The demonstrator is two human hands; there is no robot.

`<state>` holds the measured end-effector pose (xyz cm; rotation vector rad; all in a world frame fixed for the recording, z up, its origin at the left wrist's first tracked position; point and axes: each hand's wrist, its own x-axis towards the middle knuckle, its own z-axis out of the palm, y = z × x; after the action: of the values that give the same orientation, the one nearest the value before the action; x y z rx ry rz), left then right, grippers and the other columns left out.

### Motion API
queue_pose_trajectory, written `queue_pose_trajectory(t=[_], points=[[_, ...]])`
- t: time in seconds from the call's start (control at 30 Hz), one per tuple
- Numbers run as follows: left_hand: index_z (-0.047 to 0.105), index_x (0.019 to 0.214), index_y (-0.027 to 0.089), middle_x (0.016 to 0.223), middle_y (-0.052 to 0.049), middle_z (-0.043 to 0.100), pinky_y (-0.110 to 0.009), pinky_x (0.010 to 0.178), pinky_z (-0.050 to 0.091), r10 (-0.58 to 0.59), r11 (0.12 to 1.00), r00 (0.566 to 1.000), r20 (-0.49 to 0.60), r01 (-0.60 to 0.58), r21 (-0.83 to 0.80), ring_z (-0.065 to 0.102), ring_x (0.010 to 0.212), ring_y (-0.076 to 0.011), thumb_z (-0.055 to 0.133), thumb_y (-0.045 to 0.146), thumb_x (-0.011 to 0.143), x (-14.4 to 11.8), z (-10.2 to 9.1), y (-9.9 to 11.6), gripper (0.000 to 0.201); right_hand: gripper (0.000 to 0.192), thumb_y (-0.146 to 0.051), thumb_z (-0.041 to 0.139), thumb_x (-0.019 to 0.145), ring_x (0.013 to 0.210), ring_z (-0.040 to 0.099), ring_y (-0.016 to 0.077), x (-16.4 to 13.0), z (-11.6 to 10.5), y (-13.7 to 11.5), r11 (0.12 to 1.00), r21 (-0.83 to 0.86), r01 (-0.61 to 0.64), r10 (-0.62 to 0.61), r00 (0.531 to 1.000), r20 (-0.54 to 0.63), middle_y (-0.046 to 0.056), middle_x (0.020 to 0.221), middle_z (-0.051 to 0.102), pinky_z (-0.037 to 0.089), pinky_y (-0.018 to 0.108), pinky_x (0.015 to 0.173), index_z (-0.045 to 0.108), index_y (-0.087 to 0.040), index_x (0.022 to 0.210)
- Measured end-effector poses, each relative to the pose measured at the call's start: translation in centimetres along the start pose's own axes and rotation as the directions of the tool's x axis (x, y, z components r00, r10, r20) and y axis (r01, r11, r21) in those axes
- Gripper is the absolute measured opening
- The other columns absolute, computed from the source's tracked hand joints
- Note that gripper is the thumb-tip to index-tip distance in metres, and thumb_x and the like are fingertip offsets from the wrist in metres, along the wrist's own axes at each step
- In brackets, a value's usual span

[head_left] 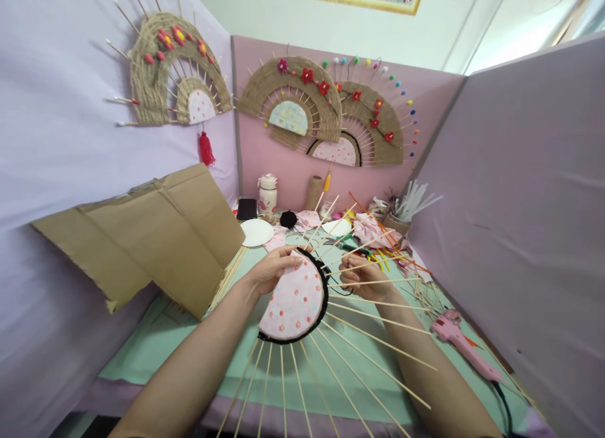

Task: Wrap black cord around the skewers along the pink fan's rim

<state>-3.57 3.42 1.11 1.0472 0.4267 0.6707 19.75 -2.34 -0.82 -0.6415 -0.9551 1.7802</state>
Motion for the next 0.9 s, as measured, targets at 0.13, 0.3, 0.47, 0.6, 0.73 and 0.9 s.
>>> queue_pose_trajectory(t=[0.13, 0.3, 0.47, 0.6, 0.73, 0.9], points=[[0.061, 0.108, 0.015, 0.077, -0.003, 0.067, -0.022, 0.059, 0.046, -0.041, 0.999, 0.999, 0.027, 0.042, -0.010, 0.061, 0.062, -0.0117, 0.073, 0.020, 0.060, -0.2, -0.2, -0.1, 0.050, 0.018, -0.024, 0.055, 0.078, 0.040, 0.034, 0.0057, -0.2, 0.2, -0.2, 0.997, 0.018, 0.079, -0.079, 0.997, -0.006, -0.007, 0.048, 0.038, 0.032, 0.018, 0.044, 0.041, -0.018, 0.068], [0.062, 0.107, 0.015, 0.078, -0.003, 0.068, -0.022, 0.061, 0.047, -0.010, 0.999, 1.000, 0.002, 0.010, -0.031, 0.062, 0.062, -0.0123, 0.073, 0.019, 0.058, 0.1, -0.5, -0.4, 0.050, 0.016, -0.023, 0.054, 0.077, 0.042, 0.037, 0.0062, -0.4, 0.2, -0.3, 0.991, 0.040, 0.127, -0.127, 0.992, 0.003, -0.006, 0.050, 0.039, 0.035, 0.019, 0.046, 0.042, -0.018, 0.068], [0.064, 0.103, 0.013, 0.095, -0.008, 0.068, -0.024, 0.072, 0.047, 0.042, 0.998, 0.999, 0.015, -0.041, -0.044, 0.064, 0.076, -0.0151, 0.071, 0.018, 0.060, 0.1, -0.2, -0.5, 0.044, 0.013, -0.022, 0.057, 0.074, 0.045, 0.040, 0.0060, -0.4, -0.4, -0.5, 0.984, 0.071, 0.162, -0.162, 0.987, -0.016, -0.006, 0.052, 0.041, 0.044, 0.021, 0.055, 0.045, -0.019, 0.070], [0.064, 0.103, 0.012, 0.104, -0.011, 0.066, -0.028, 0.083, 0.045, 0.080, 0.996, 0.996, 0.033, -0.078, -0.053, 0.062, 0.091, -0.0191, 0.071, 0.017, 0.062, 0.1, 0.1, -0.4, 0.043, 0.014, -0.022, 0.059, 0.074, 0.045, 0.042, 0.0055, -0.6, -0.6, -0.8, 0.981, 0.082, 0.174, -0.170, 0.984, -0.051, -0.007, 0.052, 0.040, 0.047, 0.024, 0.064, 0.045, -0.019, 0.071], [0.063, 0.104, 0.013, 0.108, -0.011, 0.065, -0.028, 0.084, 0.045, 0.099, 0.994, 0.995, 0.030, -0.097, -0.057, 0.062, 0.095, -0.0198, 0.070, 0.016, 0.061, 0.1, 0.1, -0.4, 0.043, 0.017, -0.025, 0.060, 0.073, 0.045, 0.042, 0.0060, -0.8, -0.5, -0.9, 0.980, 0.089, 0.178, -0.174, 0.984, -0.043, -0.006, 0.053, 0.040, 0.043, 0.019, 0.051, 0.044, -0.019, 0.070], [0.062, 0.104, 0.013, 0.104, -0.011, 0.066, -0.028, 0.081, 0.046, 0.091, 0.995, 0.996, -0.007, -0.091, -0.044, 0.063, 0.090, -0.0199, 0.072, 0.017, 0.059, 0.1, 0.1, -0.4, 0.046, 0.017, -0.025, 0.061, 0.071, 0.052, 0.050, 0.0084, -0.8, -0.9, -1.0, 0.980, 0.078, 0.185, -0.181, 0.982, -0.056, -0.005, 0.056, 0.045, 0.043, 0.021, 0.051, 0.045, -0.020, 0.070]])
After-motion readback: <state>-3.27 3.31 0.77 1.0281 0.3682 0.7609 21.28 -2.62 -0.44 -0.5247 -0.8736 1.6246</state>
